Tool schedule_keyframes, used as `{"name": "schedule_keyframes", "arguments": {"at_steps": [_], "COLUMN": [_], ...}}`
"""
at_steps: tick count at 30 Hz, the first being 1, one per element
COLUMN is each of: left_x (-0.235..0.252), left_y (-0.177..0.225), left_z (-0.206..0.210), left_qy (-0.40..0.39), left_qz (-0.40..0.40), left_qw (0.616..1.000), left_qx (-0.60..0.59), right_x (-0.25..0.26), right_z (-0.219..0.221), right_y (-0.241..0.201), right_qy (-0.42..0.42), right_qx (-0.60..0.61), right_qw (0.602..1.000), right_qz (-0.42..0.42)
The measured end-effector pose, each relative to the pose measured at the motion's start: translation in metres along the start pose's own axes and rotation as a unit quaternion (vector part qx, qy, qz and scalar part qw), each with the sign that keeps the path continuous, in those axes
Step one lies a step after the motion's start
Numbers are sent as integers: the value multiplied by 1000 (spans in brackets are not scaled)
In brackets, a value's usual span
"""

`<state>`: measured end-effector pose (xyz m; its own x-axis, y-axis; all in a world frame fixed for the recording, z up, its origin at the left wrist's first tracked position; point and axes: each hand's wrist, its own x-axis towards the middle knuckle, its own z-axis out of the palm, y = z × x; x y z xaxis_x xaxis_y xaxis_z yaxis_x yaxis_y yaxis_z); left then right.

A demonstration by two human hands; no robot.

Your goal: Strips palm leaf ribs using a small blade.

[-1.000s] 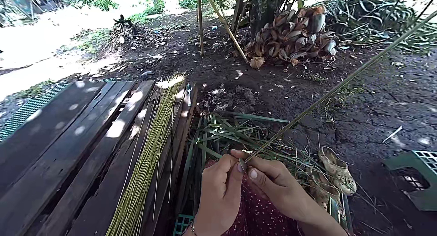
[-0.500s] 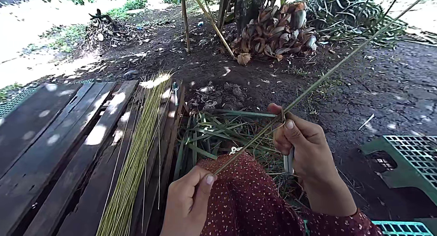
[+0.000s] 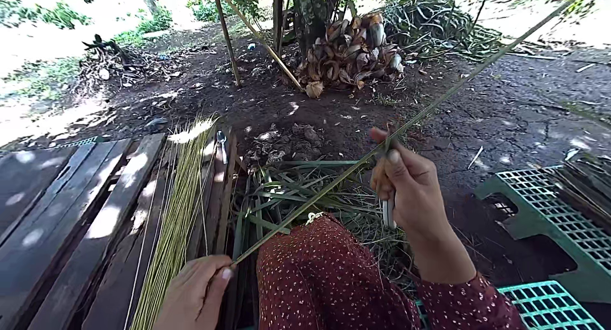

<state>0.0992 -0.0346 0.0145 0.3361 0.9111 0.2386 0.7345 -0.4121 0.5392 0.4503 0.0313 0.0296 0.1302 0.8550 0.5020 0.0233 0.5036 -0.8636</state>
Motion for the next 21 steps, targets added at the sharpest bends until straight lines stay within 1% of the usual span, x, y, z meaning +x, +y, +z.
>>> {"name": "schedule_keyframes", "arguments": {"at_steps": [3, 5, 8, 10, 12, 14, 16, 19, 20, 21], "left_x": [25, 41, 54, 55, 52, 45, 37, 24, 21, 20], "left_y": [43, 67, 84, 87, 85, 81, 75, 64, 62, 60], "left_z": [21, 33, 43, 46, 45, 43, 39, 32, 31, 30], "left_qy": [88, 133, 177, 184, 166, 148, 136, 123, 119, 118], "left_qz": [45, 76, 87, 86, 81, 73, 70, 56, 50, 45], "left_qw": [995, 988, 976, 971, 970, 971, 974, 979, 981, 982], "left_qx": [8, -36, -96, -129, -160, -172, -169, -154, -147, -139], "right_x": [-28, -44, -59, -62, -58, -47, -29, -3, 1, 2], "right_z": [32, 51, 66, 68, 63, 50, 33, 9, 5, 4], "right_y": [4, 6, 4, 4, 6, 9, 10, 8, 7, 6], "right_qy": [-108, -162, -213, -235, -218, -173, -109, -14, -2, -7], "right_qx": [2, 28, 66, 78, 64, 37, 30, 66, 75, 84], "right_qw": [994, 986, 975, 969, 973, 984, 994, 998, 997, 995], "right_qz": [-10, -24, -13, -21, -38, -34, -14, 15, 27, 44]}}
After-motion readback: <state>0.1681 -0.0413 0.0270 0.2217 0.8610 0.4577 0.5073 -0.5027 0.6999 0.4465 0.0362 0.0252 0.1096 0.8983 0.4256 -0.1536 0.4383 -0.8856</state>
